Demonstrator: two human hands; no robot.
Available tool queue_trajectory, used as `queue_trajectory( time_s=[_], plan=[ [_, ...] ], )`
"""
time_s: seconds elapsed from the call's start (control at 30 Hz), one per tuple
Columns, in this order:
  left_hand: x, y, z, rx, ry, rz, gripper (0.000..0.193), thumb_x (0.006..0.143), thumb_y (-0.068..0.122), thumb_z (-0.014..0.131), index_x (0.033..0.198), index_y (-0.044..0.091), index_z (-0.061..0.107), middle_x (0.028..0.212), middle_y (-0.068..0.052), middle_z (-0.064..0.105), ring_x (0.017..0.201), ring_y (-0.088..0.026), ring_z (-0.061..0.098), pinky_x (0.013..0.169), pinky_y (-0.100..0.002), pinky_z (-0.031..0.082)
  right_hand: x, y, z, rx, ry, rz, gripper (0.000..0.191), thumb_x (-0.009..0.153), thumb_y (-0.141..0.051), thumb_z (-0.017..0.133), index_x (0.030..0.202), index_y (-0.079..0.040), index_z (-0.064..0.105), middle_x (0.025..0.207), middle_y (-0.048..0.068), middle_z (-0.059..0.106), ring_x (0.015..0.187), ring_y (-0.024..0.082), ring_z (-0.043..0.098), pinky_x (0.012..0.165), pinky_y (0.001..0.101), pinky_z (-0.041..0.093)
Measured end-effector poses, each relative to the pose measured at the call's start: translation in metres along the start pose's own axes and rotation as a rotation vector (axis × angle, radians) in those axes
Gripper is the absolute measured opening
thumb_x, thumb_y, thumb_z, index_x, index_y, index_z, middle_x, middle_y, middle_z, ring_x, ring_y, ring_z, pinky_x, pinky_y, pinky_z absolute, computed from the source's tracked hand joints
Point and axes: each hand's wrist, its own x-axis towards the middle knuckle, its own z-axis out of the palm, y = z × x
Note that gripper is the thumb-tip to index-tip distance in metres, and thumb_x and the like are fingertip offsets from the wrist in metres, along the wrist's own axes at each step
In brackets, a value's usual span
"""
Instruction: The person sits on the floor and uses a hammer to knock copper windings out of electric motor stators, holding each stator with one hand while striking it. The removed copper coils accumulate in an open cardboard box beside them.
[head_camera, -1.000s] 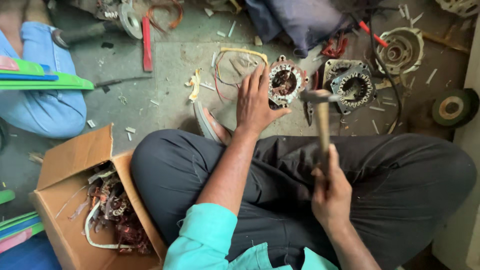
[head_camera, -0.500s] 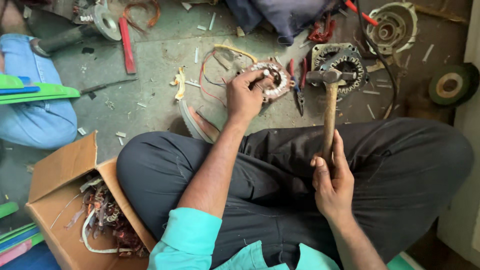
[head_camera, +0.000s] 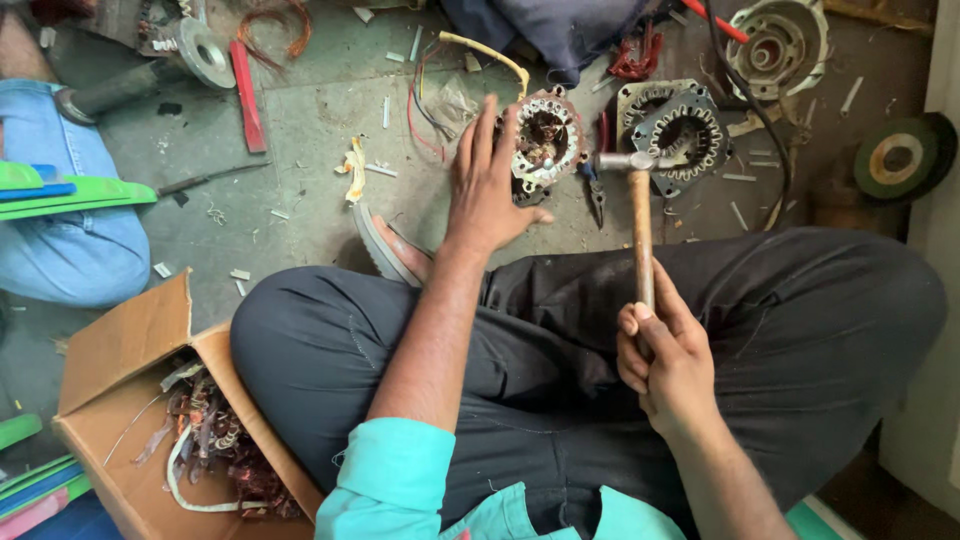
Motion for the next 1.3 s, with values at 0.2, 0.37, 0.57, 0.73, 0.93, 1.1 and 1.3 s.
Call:
queue_trajectory(
  time_s=[0.2,0.37,0.57,0.73,0.93,1.1,1.3],
  plan=[
    [0.005,-0.014,0.003,-0.130,-0.133,-0.242,0.143,0.057,0.029,0.100,0.164,0.006,0.008,0.156,-0.017,0.041,0.146,-0.037,0.038,0.126,-0.045,0.030,0.007,-0.009,0.008,0.209,0.053,0.011,0.058,0.103,-0.008,0.043,0.161,-0.015,0.036,0.084,0.001,0.050,0.049,0.005,0.036,0.039,0.0193,0.029],
    [-0.002,-0.037,-0.004,-0.029,0.022,-0.353,0.113,0.062,0.003,0.088,0.155,0.002,0.022,0.155,-0.027,0.038,0.140,-0.046,0.032,0.113,-0.050,0.026,0.010,0.002,0.041,0.244,0.138,0.011,0.053,0.100,-0.005,0.044,0.152,-0.011,0.039,0.086,0.001,0.053,0.050,0.006,0.037,0.038,0.0199,0.029],
    [0.006,-0.050,-0.021,-0.827,0.111,-0.543,0.076,0.073,-0.013,0.049,0.142,0.017,0.057,0.148,-0.007,0.059,0.128,-0.028,0.063,0.105,-0.041,0.057,0.007,0.013,0.042,0.086,0.030,0.028,0.061,0.096,-0.001,0.047,0.156,-0.014,0.042,0.080,0.001,0.049,0.045,0.006,0.033,0.035,0.0215,0.028],
    [0.001,-0.012,-0.038,-0.435,-0.010,-0.151,0.056,0.073,-0.011,0.066,0.121,0.016,0.069,0.129,-0.014,0.057,0.119,-0.032,0.063,0.099,-0.040,0.056,0.014,-0.004,0.018,0.235,0.151,-0.107,0.063,0.100,-0.005,0.042,0.161,-0.018,0.035,0.086,-0.001,0.051,0.052,0.006,0.037,0.041,0.0191,0.031],
    [0.003,0.008,-0.067,-0.090,-0.365,-0.356,0.030,0.082,0.037,0.080,0.095,0.009,0.077,0.098,-0.017,0.073,0.095,-0.034,0.073,0.087,-0.045,0.058,0.015,-0.006,0.018,0.304,-0.007,-0.024,0.063,0.101,-0.004,0.041,0.162,-0.012,0.034,0.088,0.001,0.051,0.052,0.006,0.037,0.040,0.0193,0.032],
    [0.006,0.028,-0.048,0.186,-0.292,-0.238,0.030,0.087,0.036,0.068,0.082,0.008,0.078,0.080,-0.018,0.074,0.078,-0.039,0.074,0.072,-0.051,0.058,0.017,0.002,0.025,0.220,-0.010,0.026,0.062,0.100,-0.004,0.044,0.160,-0.012,0.036,0.087,0.001,0.052,0.050,0.005,0.037,0.039,0.0191,0.031],
    [0.010,0.019,-0.058,-0.154,0.089,-0.257,0.035,0.098,0.037,0.062,0.084,0.008,0.076,0.082,-0.019,0.072,0.080,-0.043,0.069,0.071,-0.054,0.054,0.017,-0.001,0.025,0.182,-0.010,0.010,0.065,0.098,-0.002,0.045,0.161,-0.014,0.036,0.085,0.000,0.051,0.049,0.005,0.036,0.038,0.0196,0.031]
  ],
)
